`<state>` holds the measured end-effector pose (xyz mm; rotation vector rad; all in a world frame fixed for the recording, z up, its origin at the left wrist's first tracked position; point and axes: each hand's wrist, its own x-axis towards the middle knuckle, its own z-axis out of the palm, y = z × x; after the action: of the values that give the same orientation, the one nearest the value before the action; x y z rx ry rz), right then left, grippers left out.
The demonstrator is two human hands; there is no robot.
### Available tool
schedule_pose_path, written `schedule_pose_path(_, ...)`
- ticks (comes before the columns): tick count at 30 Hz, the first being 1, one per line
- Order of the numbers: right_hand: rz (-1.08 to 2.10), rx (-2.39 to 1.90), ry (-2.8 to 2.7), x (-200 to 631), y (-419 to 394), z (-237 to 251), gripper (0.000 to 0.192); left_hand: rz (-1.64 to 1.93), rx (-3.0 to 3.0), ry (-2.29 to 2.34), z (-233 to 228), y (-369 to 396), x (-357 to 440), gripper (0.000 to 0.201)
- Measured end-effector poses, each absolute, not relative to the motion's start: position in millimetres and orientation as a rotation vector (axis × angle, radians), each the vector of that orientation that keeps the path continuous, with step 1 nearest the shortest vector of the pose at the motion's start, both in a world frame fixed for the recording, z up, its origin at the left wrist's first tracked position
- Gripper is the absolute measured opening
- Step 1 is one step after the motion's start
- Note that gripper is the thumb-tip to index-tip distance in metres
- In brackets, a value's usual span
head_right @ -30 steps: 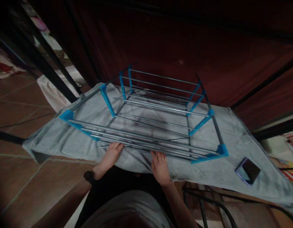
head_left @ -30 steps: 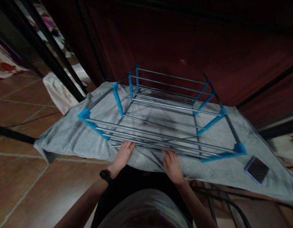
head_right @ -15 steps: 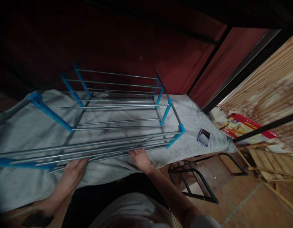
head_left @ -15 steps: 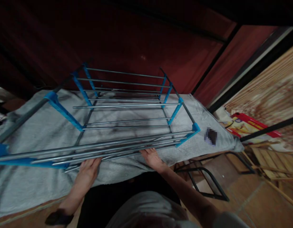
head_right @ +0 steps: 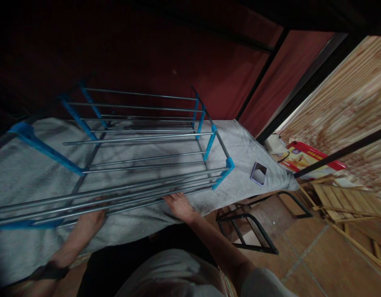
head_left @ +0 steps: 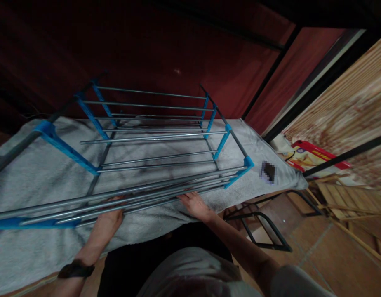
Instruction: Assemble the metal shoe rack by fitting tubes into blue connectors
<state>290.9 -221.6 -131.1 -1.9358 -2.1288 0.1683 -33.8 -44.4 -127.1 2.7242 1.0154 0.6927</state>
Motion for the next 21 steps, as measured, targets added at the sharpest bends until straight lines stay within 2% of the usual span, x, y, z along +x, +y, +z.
schedule_pose_path(8,0.185,-1.914,-2.088,291,-220,-133,0.033,0.862,2.71,0.988,-151,-28,-54,0.031)
schedule_pose_path(15,0.149,-1.919,-2.059,289,-221,-133,0.034,0.74,2.792,1.157,-160,-27,-41,0.036)
schedule_pose_path(21,0.121,-1.965,-2.042,290,-223,-137,0.028,0.563,2.704,1.171,-139,-43,-32,0.045)
